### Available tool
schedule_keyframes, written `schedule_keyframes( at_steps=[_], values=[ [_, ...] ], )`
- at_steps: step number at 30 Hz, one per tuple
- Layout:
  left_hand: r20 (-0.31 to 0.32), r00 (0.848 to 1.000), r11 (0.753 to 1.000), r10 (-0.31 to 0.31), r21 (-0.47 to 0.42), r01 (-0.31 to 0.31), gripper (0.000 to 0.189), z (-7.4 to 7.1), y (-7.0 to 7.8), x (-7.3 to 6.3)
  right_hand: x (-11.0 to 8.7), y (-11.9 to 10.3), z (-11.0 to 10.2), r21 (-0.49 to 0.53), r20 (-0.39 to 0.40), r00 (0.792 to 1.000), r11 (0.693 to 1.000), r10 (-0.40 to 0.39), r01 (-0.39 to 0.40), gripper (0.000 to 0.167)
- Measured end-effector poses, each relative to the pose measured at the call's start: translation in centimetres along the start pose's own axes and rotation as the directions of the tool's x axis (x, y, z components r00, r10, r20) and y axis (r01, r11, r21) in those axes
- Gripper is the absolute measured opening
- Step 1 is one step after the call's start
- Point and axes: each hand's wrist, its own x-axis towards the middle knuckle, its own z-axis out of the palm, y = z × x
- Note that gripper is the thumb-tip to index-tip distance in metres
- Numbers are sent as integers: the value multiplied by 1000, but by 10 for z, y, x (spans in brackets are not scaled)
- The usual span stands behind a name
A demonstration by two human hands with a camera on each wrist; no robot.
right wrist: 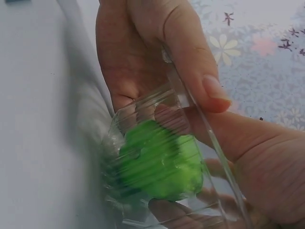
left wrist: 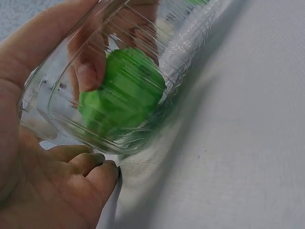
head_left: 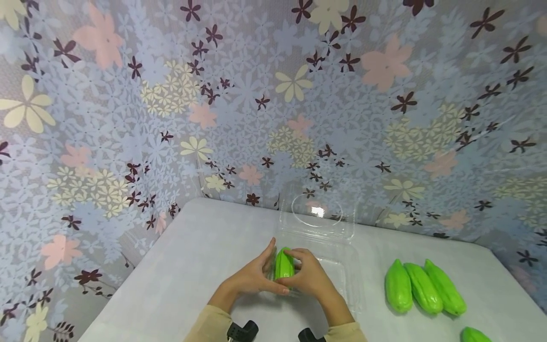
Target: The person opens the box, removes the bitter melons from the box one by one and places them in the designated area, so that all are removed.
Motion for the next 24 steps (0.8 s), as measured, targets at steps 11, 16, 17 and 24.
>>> schedule_keyframes(
  at_steps=[11,16,17,24],
  values=[
    [18,1000,1000,6,29,-6,131,-2,-1,1,-4,-7,-5,28,-15,999,999,42,-42,78],
    [11,1000,1000,1,31,-2,131,-1,-1,0,-6,-11,-9,52,-23,998,997,57,-56,79],
    [8,1000,1000,0,31,0,131,-1,-1,0,-7,-12,-10,63,-27,998,997,54,-53,80],
    [-7,1000,1000,0,27,0,133,1,0,0,-14,-16,-18,161,-65,995,985,72,-61,79]
  ],
)
